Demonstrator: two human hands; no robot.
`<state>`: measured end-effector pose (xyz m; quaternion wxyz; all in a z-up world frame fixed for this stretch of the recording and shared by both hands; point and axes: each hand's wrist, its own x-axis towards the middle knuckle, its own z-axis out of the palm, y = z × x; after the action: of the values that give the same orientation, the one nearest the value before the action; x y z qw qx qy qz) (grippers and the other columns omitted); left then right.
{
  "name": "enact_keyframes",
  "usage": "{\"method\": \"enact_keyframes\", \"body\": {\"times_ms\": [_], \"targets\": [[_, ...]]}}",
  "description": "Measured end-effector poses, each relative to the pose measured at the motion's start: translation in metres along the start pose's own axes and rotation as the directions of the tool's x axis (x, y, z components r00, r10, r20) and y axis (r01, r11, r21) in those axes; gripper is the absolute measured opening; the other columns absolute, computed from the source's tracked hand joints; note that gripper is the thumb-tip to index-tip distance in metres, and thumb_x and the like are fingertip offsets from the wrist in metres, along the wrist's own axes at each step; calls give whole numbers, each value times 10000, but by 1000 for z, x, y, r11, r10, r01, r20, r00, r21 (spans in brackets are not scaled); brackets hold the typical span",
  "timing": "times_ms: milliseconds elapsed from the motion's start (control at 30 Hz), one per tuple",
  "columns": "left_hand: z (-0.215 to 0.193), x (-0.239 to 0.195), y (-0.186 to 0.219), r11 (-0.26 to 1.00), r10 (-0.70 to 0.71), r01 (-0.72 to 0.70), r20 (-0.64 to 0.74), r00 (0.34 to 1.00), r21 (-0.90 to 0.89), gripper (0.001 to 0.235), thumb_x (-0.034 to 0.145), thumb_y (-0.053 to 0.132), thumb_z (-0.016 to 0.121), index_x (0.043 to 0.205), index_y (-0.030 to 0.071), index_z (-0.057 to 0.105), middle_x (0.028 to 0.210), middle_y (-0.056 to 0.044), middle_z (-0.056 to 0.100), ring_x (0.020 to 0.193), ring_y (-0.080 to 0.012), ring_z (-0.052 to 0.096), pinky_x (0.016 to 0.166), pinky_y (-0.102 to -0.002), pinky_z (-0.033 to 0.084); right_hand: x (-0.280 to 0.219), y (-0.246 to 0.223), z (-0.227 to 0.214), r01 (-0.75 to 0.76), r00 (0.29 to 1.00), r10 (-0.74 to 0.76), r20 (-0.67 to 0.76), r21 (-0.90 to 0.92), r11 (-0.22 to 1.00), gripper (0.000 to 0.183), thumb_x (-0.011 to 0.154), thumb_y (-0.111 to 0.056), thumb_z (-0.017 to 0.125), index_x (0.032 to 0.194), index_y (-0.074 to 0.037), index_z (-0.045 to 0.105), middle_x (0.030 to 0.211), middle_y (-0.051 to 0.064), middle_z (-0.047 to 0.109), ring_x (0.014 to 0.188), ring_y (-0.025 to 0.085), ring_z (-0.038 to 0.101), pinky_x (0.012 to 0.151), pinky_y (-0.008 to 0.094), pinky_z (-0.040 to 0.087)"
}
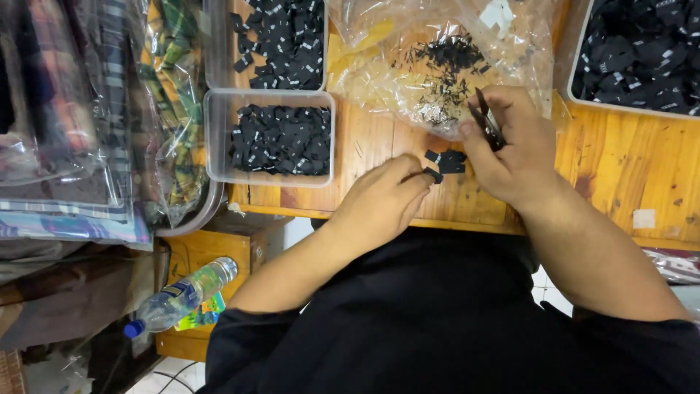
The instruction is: Trimming small black fabric labels using a pair of small scissors at a workbench.
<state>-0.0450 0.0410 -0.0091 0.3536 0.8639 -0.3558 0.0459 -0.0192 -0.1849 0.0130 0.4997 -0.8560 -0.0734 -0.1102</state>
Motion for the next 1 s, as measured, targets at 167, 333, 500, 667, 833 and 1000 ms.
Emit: {"method": "enact_keyframes", "body": {"times_ms": [167, 333, 500, 667, 833, 1000], "targets": [[1, 9, 9, 998, -24, 26, -45, 999, 49, 220, 1050, 264, 537, 1097, 115, 692, 1021, -72, 586, 873, -316, 676, 676, -425, 573, 0, -6, -1, -1, 1000, 1, 25, 8, 1000, 223, 1019, -53, 711, 1227, -78, 634, 749, 134, 681, 557, 250, 579, 514, 321, 400], [2, 13, 10, 997, -12, 16, -54, 998, 76, 205, 1046, 219, 519, 1020, 149, 710, 1000, -36, 566, 883, -280, 663, 670, -383, 561, 1, -3, -2, 23, 1000, -23, 15, -5, 1000, 262, 999, -72, 742, 1240, -94, 641, 714, 109, 661, 581, 249, 604, 521, 303, 404], [7, 15, 3, 1000, -17, 16, -71, 997, -7, 193, 1044, 271, 522, 986, 197, 691, 998, 7, 564, 899, -251, 653, 699, -352, 564, 1, -6, -2, 22, 1000, -22, 17, -1, 1000, 260, 994, -92, 736, 1227, -96, 622, 751, 98, 695, 575, 245, 614, 519, 313, 408], [-30, 47, 17, 906, -196, 128, -133, 971, -403, 61, 946, 143, 670, 987, 152, 714, 759, -23, 619, 685, -251, 667, 618, -343, 561, 4, -8, -3, 37, 999, -37, -2, 48, 998, 219, 994, -51, 709, 1200, -77, 640, 692, 85, 656, 539, 216, 579, 514, 286, 388], [-26, 67, 17, 836, -285, 98, -275, 918, -541, 100, 897, 115, 749, 973, 178, 739, 730, 11, 679, 672, -161, 681, 635, -266, 555, 10, -9, -6, 63, 998, -60, -32, 105, 993, 180, 995, 3, 674, 1166, -53, 664, 616, 70, 605, 493, 178, 533, 507, 251, 362], [-20, 74, 13, 744, -302, -30, -376, 876, -668, 90, 889, 39, 753, 968, 82, 744, 786, -37, 701, 683, -112, 676, 661, -260, 568, 12, -11, -9, 20, 1000, -21, 1, 172, 985, 172, 988, 13, 667, 1138, -69, 694, 557, 42, 554, 482, 150, 494, 514, 239, 385]]}}
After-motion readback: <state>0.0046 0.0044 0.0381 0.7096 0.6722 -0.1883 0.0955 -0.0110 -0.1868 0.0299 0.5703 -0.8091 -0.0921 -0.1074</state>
